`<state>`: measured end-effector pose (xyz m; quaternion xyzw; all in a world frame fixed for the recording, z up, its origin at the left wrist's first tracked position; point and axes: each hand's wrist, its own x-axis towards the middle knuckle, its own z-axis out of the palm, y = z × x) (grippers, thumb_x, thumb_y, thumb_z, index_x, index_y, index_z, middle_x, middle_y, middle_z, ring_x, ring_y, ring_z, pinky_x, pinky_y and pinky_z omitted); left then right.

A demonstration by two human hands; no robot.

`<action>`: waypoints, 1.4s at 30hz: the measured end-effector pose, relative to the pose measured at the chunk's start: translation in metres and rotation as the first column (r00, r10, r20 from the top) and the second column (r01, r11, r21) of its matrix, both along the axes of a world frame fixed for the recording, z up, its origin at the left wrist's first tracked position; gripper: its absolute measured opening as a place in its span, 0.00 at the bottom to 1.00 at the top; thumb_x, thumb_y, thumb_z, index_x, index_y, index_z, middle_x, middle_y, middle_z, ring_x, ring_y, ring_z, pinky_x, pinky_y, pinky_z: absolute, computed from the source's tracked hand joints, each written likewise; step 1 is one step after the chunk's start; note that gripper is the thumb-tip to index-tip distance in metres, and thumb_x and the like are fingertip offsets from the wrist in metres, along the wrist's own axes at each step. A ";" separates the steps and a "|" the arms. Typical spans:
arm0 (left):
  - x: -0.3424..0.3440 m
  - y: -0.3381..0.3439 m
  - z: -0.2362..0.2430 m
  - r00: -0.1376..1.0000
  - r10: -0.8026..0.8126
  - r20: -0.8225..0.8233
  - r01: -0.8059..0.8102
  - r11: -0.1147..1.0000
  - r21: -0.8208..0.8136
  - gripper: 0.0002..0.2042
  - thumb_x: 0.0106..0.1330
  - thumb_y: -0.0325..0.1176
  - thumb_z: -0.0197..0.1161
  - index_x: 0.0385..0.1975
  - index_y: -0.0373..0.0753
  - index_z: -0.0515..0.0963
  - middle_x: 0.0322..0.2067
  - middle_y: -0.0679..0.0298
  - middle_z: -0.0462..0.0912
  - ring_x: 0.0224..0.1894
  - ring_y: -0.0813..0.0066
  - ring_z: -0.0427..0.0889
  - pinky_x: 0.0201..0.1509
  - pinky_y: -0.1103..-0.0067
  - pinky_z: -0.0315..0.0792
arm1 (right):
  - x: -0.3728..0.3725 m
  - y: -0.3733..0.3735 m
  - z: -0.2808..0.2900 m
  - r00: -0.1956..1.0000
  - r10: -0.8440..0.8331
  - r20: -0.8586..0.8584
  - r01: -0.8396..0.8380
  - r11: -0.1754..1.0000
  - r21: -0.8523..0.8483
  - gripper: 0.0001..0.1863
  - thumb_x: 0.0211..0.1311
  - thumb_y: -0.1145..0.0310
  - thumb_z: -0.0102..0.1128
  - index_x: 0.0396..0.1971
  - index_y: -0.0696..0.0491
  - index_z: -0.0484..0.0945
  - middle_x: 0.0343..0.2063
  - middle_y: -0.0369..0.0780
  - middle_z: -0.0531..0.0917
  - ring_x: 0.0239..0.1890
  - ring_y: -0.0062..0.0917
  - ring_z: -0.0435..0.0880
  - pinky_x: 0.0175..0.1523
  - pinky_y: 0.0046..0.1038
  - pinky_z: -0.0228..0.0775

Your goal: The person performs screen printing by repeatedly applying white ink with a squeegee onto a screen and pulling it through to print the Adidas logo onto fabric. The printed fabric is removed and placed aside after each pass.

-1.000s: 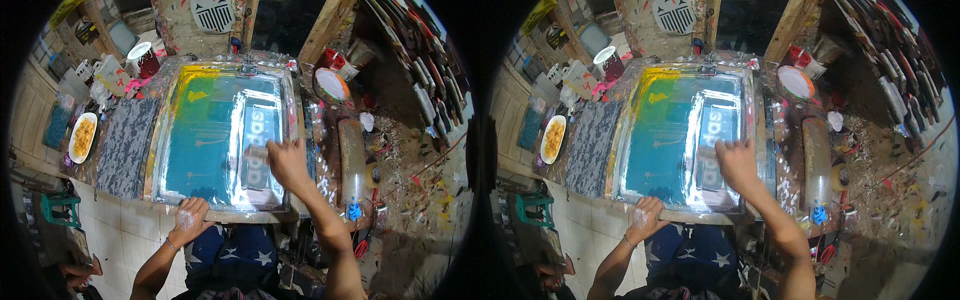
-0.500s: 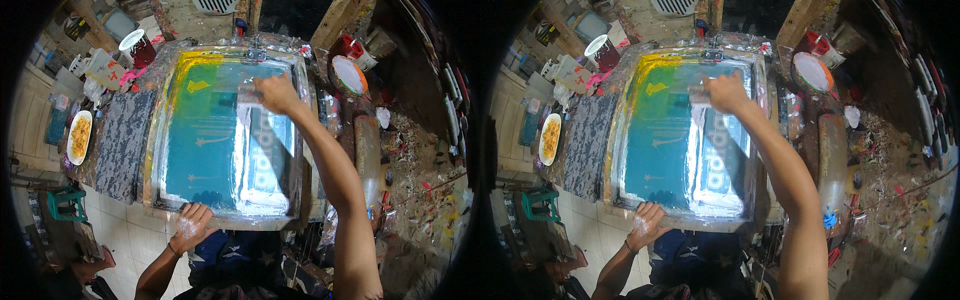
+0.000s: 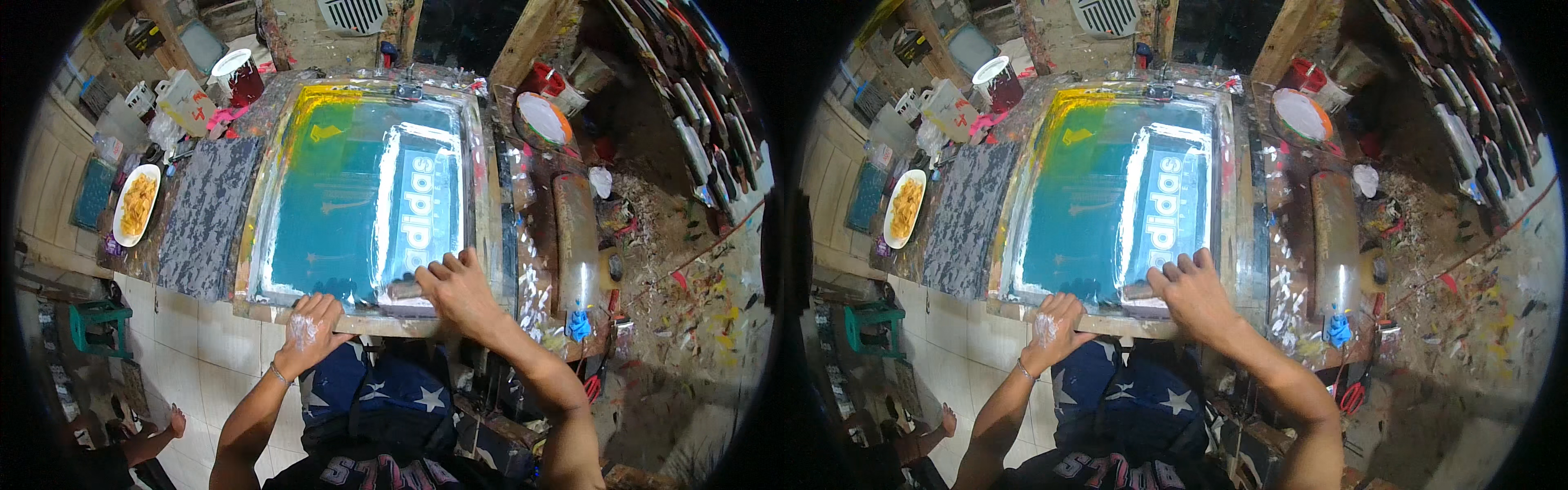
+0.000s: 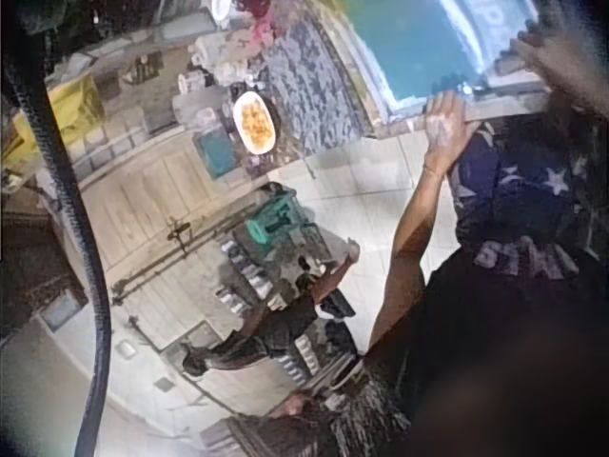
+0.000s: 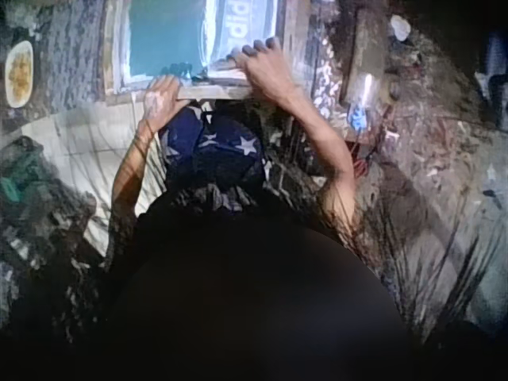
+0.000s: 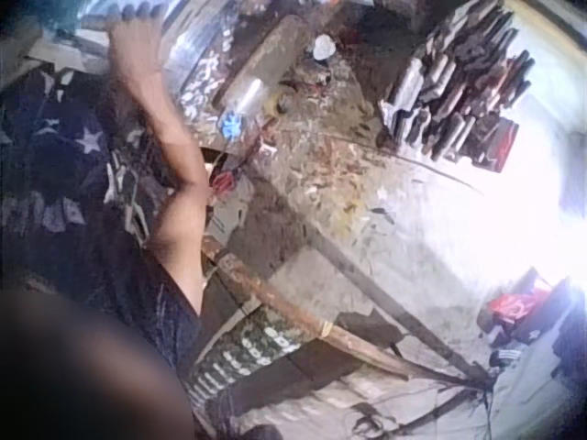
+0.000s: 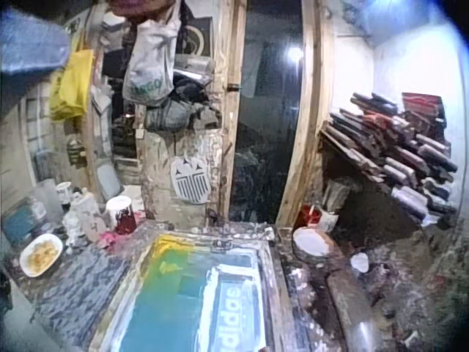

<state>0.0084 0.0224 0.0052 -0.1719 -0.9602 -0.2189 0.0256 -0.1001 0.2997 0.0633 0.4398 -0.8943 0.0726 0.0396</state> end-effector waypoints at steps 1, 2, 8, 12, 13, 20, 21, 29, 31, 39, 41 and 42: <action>0.000 0.000 -0.001 1.000 -0.004 -0.018 0.005 1.000 0.021 0.23 0.44 0.37 0.80 0.34 0.36 0.74 0.34 0.57 0.74 0.40 0.56 0.75 0.47 0.66 0.67 | 0.004 0.001 -0.001 0.999 -0.049 -0.005 0.049 0.999 -0.023 0.11 0.55 0.74 0.61 0.40 0.52 0.77 0.29 0.39 0.82 0.37 0.34 0.81 0.48 0.41 0.63; 0.000 0.000 -0.002 0.999 -0.008 -0.038 0.009 1.000 0.024 0.23 0.44 0.37 0.80 0.34 0.37 0.74 0.34 0.57 0.74 0.41 0.56 0.75 0.47 0.66 0.67 | 0.006 0.002 -0.002 0.992 -0.123 -0.031 0.120 0.990 -0.068 0.11 0.55 0.74 0.61 0.40 0.52 0.77 0.28 0.38 0.81 0.37 0.34 0.81 0.47 0.41 0.63; 0.000 0.000 -0.005 0.999 -0.004 -0.047 0.004 1.000 0.011 0.23 0.45 0.38 0.81 0.35 0.37 0.74 0.35 0.57 0.74 0.42 0.56 0.74 0.46 0.66 0.67 | 0.006 -0.002 0.001 0.987 -0.133 -0.089 0.131 0.991 -0.030 0.12 0.53 0.75 0.61 0.38 0.54 0.76 0.30 0.40 0.82 0.38 0.35 0.80 0.47 0.41 0.63; 0.002 0.002 -0.005 0.999 0.017 -0.041 -0.017 1.000 0.016 0.24 0.44 0.39 0.81 0.35 0.36 0.74 0.35 0.57 0.74 0.42 0.56 0.75 0.47 0.66 0.67 | 0.023 0.002 0.004 0.989 -0.148 0.002 0.148 0.988 -0.051 0.12 0.53 0.74 0.61 0.40 0.54 0.77 0.30 0.41 0.82 0.38 0.36 0.81 0.47 0.40 0.63; 0.002 0.002 -0.005 0.999 0.020 -0.041 -0.019 1.000 0.013 0.24 0.44 0.39 0.81 0.35 0.36 0.74 0.35 0.57 0.74 0.42 0.56 0.75 0.47 0.65 0.67 | 0.031 0.003 0.002 0.991 -0.137 0.000 0.137 0.990 -0.024 0.12 0.54 0.74 0.61 0.40 0.54 0.77 0.30 0.41 0.82 0.38 0.36 0.81 0.47 0.40 0.63; 0.000 0.000 -0.002 1.000 0.004 0.003 -0.004 1.000 0.013 0.24 0.43 0.37 0.81 0.36 0.36 0.74 0.36 0.56 0.74 0.42 0.55 0.74 0.48 0.65 0.67 | 0.005 0.005 -0.049 0.958 -0.224 -0.180 0.200 0.969 -0.144 0.15 0.59 0.70 0.57 0.48 0.49 0.75 0.38 0.39 0.79 0.46 0.36 0.78 0.50 0.44 0.63; 0.000 0.000 -0.001 1.000 0.001 0.012 -0.001 1.000 0.006 0.24 0.43 0.37 0.81 0.36 0.36 0.74 0.36 0.56 0.74 0.42 0.55 0.74 0.48 0.65 0.66 | -0.022 0.001 -0.057 0.941 -0.225 -0.253 0.190 0.969 -0.157 0.15 0.60 0.71 0.56 0.48 0.49 0.76 0.37 0.39 0.80 0.46 0.37 0.78 0.51 0.45 0.63; -0.001 0.000 0.000 0.999 -0.010 0.045 0.011 1.000 -0.026 0.25 0.39 0.38 0.82 0.34 0.37 0.74 0.35 0.57 0.75 0.42 0.56 0.75 0.47 0.66 0.67 | -0.206 -0.027 -0.028 0.949 -0.254 -0.188 0.250 0.967 -0.045 0.14 0.60 0.70 0.56 0.46 0.50 0.79 0.34 0.43 0.87 0.45 0.41 0.86 0.57 0.55 0.62; -0.002 -0.001 -0.001 1.000 -0.015 0.011 0.015 1.000 0.014 0.24 0.40 0.38 0.82 0.32 0.39 0.74 0.31 0.58 0.73 0.39 0.55 0.75 0.44 0.64 0.67 | -0.234 -0.027 -0.011 0.962 -0.273 -0.023 0.274 0.961 0.034 0.15 0.61 0.69 0.57 0.47 0.50 0.80 0.32 0.45 0.88 0.42 0.43 0.88 0.58 0.57 0.61; -0.002 -0.003 0.000 0.996 -0.032 0.086 0.033 0.999 -0.005 0.25 0.40 0.38 0.82 0.34 0.37 0.75 0.36 0.57 0.75 0.42 0.57 0.75 0.47 0.66 0.67 | -0.267 -0.042 -0.015 0.958 -0.281 -0.060 0.284 0.958 0.040 0.16 0.59 0.71 0.54 0.48 0.51 0.82 0.31 0.49 0.88 0.39 0.45 0.89 0.57 0.53 0.63; -0.002 -0.003 0.000 0.994 -0.024 0.103 0.025 1.000 -0.012 0.25 0.40 0.38 0.82 0.34 0.37 0.75 0.36 0.57 0.75 0.42 0.57 0.75 0.47 0.66 0.67 | -0.243 -0.034 -0.022 0.968 -0.241 -0.064 0.242 0.970 0.004 0.15 0.60 0.71 0.53 0.46 0.51 0.82 0.29 0.48 0.87 0.36 0.44 0.88 0.55 0.51 0.64; -0.003 -0.003 0.000 0.995 -0.029 0.099 0.030 1.000 -0.008 0.25 0.40 0.38 0.82 0.34 0.37 0.75 0.36 0.57 0.75 0.42 0.57 0.75 0.47 0.66 0.67 | -0.222 -0.029 -0.024 0.975 -0.201 -0.096 0.199 0.980 -0.032 0.13 0.61 0.72 0.53 0.44 0.52 0.82 0.26 0.47 0.86 0.33 0.44 0.88 0.53 0.50 0.65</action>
